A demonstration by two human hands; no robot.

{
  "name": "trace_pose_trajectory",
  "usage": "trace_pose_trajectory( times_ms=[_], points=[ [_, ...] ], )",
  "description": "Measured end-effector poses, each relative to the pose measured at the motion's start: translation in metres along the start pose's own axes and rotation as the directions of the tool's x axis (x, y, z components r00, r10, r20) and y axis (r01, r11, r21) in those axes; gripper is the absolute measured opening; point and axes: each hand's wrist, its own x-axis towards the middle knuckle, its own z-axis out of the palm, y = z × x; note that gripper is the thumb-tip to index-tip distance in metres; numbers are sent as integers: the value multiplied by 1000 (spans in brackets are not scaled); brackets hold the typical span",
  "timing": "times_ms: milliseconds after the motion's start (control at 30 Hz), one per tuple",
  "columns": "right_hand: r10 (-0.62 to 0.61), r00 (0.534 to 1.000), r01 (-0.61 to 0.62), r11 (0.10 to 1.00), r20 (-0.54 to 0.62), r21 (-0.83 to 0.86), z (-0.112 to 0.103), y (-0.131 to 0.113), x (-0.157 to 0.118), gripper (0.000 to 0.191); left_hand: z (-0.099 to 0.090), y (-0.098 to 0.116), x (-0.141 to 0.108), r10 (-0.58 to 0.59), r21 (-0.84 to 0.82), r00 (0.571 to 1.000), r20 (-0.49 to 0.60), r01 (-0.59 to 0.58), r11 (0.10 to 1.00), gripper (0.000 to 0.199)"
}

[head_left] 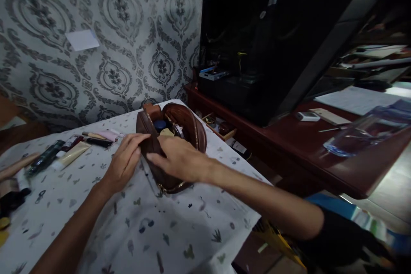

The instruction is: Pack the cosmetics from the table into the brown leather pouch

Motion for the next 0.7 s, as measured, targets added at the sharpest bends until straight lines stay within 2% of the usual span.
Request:
trace_pose_trajectory(
  times_ms=[67,167,333,400,500,700],
  points=[
    [6,995,-19,992,-103,-125,15,-7,-12,46,-4,0,6,40,11,997,58,-41,999,41],
    [-62,971,-10,954,-231,-298,38,-13,-19,47,-7,-1,12,116,38,983,142,-122,992,40],
    [-217,896,44,911,-386,-410,59,-7,-20,45,-10,-6,15,193,155,966,170,-220,963,40],
    [-261,876,75,905,-407,-418,61,-2,-22,46,-10,-9,18,246,186,951,186,-280,942,38],
    [-291,868,117,907,-403,-404,60,6,-24,46,-5,-12,21,301,196,932,203,-340,920,34],
    [-281,891,154,926,-358,-344,57,14,-25,23,7,-14,20,296,176,947,126,-315,933,38]
  ],
)
